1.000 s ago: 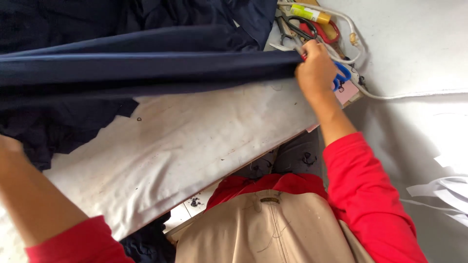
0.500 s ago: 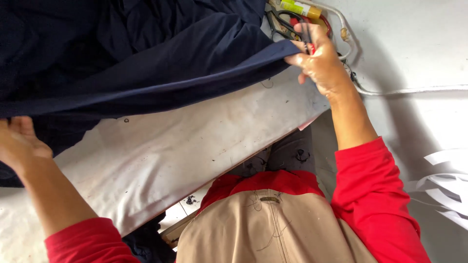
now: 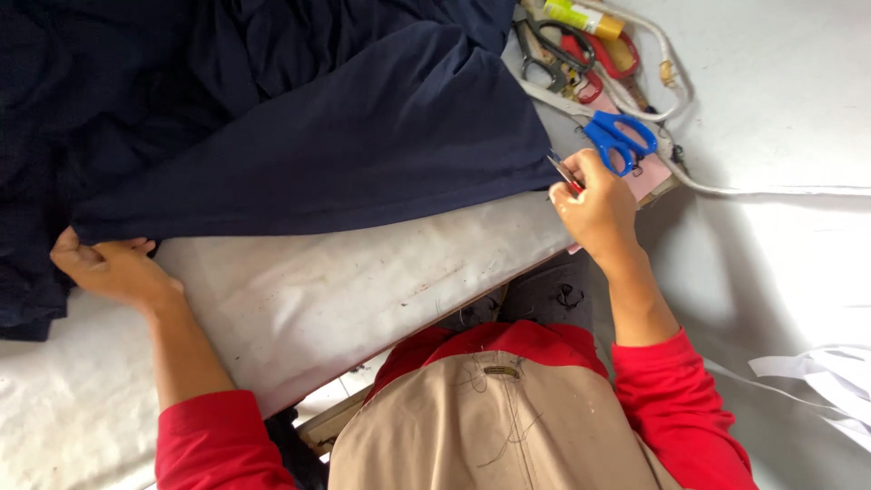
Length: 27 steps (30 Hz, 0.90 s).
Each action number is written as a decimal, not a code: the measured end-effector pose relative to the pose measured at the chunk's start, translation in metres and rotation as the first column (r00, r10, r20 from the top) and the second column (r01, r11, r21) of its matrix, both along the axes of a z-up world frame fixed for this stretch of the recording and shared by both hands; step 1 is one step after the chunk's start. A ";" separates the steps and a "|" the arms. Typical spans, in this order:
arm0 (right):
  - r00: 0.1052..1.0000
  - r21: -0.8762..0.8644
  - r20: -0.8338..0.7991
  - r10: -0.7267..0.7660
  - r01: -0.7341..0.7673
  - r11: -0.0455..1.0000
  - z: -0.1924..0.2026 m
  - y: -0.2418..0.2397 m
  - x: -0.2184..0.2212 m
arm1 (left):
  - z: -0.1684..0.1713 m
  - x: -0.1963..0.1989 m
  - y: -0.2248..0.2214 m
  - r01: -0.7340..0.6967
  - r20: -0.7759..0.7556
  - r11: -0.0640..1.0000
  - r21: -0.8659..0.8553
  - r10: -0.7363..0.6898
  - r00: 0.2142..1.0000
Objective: Trimming loose threads from dark blue fabric pieces using small scissors or snips at a finishing workstation.
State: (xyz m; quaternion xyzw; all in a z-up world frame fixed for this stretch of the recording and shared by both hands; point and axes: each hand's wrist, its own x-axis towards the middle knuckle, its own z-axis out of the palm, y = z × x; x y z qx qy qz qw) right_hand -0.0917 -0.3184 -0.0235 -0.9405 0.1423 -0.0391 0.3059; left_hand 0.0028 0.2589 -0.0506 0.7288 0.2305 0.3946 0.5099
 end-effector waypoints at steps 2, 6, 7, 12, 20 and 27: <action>0.998 -0.036 0.058 0.006 -0.004 0.999 -0.007 -0.001 -0.009 | 0.002 -0.002 -0.002 0.001 0.009 1.000 -0.001 -0.001 1.000; 0.977 -0.136 0.208 0.047 -0.018 0.991 -0.024 -0.006 -0.019 | -0.001 -0.005 -0.002 0.029 0.009 1.000 -0.010 -0.029 1.000; 0.965 -0.185 0.257 0.052 -0.004 0.983 -0.030 -0.007 -0.020 | -0.008 -0.004 0.004 0.038 0.054 0.999 -0.002 -0.038 0.998; 0.939 -0.189 0.333 0.081 -0.018 0.982 -0.020 0.012 -0.041 | -0.024 -0.022 0.009 0.032 0.113 0.995 0.098 -0.043 0.993; 0.864 -0.119 0.503 0.040 0.023 0.993 -0.036 0.043 -0.053 | 0.052 -0.144 -0.277 0.567 -0.259 0.688 -0.453 -0.710 0.655; 0.918 0.142 0.331 -0.219 0.181 0.973 -0.003 0.032 -0.041 | -0.003 -0.105 -0.383 0.031 0.233 -0.245 -0.969 -0.865 0.445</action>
